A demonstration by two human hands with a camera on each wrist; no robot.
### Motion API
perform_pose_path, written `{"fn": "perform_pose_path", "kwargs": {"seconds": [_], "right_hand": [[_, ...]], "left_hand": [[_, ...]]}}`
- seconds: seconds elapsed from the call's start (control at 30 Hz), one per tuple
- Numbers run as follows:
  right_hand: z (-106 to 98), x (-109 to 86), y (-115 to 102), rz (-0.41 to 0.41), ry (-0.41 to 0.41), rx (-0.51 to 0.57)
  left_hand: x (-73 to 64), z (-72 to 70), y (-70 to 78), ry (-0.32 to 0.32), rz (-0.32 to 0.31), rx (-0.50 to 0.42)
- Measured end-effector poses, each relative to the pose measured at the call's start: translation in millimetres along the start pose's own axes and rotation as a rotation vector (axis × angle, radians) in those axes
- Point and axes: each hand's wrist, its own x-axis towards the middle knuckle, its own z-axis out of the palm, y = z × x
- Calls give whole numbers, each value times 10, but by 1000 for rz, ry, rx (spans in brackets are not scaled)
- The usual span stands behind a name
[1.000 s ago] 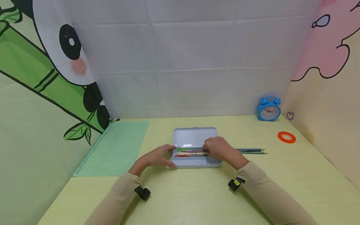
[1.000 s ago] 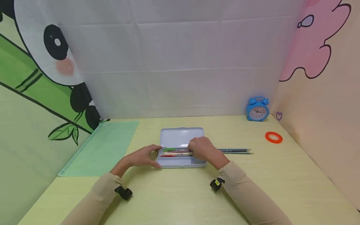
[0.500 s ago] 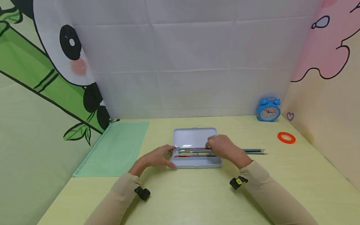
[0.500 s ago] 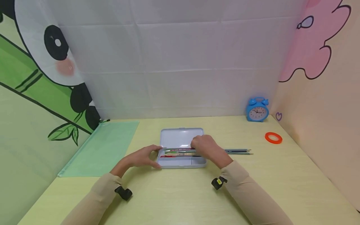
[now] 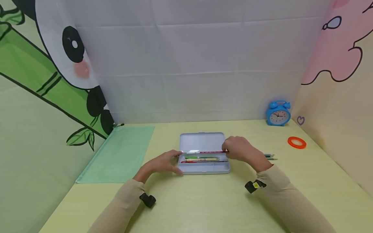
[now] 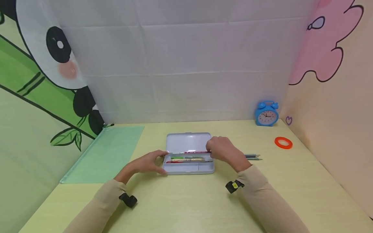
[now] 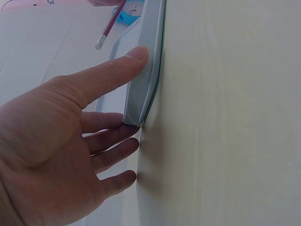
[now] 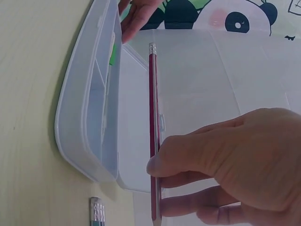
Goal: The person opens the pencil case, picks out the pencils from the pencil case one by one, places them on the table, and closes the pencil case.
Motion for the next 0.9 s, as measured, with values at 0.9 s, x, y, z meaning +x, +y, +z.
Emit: {"fn": "perform_pose_path", "kwargs": {"seconds": [0.9], "right_hand": [[-154,-599,835,178,-226,286]], "left_hand": [[-5,0,14,-3,-17,1]]}}
